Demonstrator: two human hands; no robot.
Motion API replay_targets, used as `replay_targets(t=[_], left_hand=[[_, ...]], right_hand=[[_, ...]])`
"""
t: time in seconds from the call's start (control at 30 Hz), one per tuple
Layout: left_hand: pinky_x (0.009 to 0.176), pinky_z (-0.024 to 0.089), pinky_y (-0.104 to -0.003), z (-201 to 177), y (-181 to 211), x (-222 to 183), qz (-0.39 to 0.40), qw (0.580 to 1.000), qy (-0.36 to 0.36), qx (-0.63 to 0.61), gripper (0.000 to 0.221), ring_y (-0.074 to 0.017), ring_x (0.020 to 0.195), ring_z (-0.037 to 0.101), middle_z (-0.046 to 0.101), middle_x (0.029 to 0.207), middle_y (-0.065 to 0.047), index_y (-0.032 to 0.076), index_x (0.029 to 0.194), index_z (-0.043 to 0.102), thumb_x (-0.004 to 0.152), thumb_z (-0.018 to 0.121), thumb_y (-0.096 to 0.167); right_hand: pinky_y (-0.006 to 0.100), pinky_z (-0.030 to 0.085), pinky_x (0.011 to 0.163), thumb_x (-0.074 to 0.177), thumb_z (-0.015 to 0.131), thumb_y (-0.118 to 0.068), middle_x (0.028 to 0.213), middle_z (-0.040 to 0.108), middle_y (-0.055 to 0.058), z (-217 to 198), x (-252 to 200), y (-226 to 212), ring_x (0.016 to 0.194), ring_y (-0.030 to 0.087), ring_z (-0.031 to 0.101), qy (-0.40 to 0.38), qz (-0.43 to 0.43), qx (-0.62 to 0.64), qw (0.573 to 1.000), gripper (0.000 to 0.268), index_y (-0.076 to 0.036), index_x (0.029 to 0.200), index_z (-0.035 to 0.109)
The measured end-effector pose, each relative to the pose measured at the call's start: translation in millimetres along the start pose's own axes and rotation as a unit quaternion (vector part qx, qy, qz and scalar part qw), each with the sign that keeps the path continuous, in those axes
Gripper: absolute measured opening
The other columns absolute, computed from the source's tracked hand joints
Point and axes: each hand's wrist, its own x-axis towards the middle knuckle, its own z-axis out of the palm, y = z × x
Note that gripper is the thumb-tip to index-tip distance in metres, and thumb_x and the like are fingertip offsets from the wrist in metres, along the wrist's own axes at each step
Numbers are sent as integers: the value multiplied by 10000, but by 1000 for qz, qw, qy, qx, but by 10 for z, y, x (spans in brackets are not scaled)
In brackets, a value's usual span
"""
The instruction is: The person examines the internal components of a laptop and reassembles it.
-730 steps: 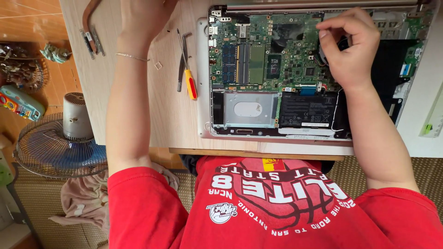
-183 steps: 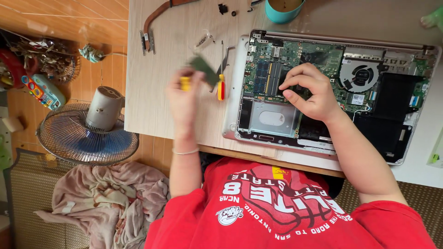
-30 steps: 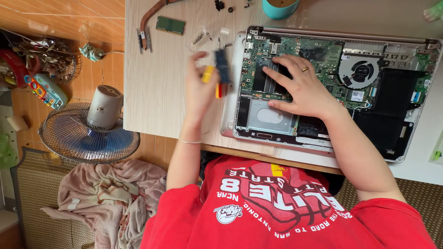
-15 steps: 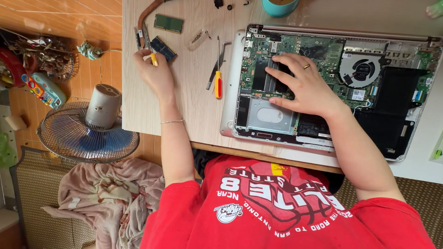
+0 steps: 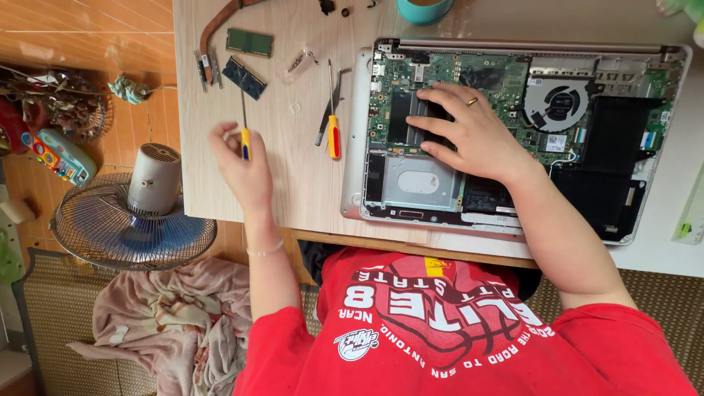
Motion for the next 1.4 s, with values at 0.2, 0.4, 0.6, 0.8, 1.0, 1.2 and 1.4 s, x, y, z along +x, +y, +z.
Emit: replay_targets(t=[0.2,0.4,0.6,0.8,1.0,1.2,1.4], left_hand=[[786,478,-258,-52,90,-625,-15,1000,-21,-14,246,-87,869,542,590,994,-27,-1,1240,575,1012,656,37],[846,536,-375,43,100,-773,95,984,-31,145,219,-254,945,634,674,1009,-133,14,1186,690,977,708,77],[925,493,-420,125,31,-577,130,962,-8,241,254,-328,1021,582,696,1103,-144,-12,1204,704,959,668,48],[947,496,-408,277,62,-472,90,967,-41,236,267,-328,1097,564,593,1208,-166,-24,1246,688,1001,650,73],[970,465,-451,383,239,-405,111,942,-58,310,335,-368,1090,539,591,1190,-185,-13,1246,680,931,690,102],[978,480,-459,768,427,-498,177,960,-102,190,415,-371,1104,583,587,1187,-165,30,1316,605,930,700,152],[818,514,-461,893,392,-428,118,959,-127,224,451,-395,959,619,591,1119,-216,27,1373,575,940,654,122]], right_hand=[[534,349,1198,948,717,-257,1568,492,109,42,-34,-58,1482,361,423,26,-17,-1,1000,394,-183,1335,706],[594,256,1244,972,648,-441,1613,418,145,72,-119,-480,1531,380,373,-37,-11,-84,996,611,-47,1434,585],[692,147,1192,890,634,-495,1607,353,256,154,-645,-938,1504,457,290,-15,18,-39,999,795,-24,1506,457],[709,133,1230,864,701,-455,1592,404,198,294,-1320,-827,1508,425,341,41,132,-51,989,738,-65,1462,514],[634,209,1260,846,755,-477,1561,515,133,373,-1507,-768,1479,356,441,103,165,-91,977,650,-126,1383,646],[548,324,1215,818,791,-489,1477,594,106,422,-1441,-792,1394,327,517,148,167,-127,966,589,-146,1289,709],[532,341,1195,811,792,-503,1470,602,97,413,-1437,-769,1386,316,532,153,175,-144,962,592,-150,1280,721]])
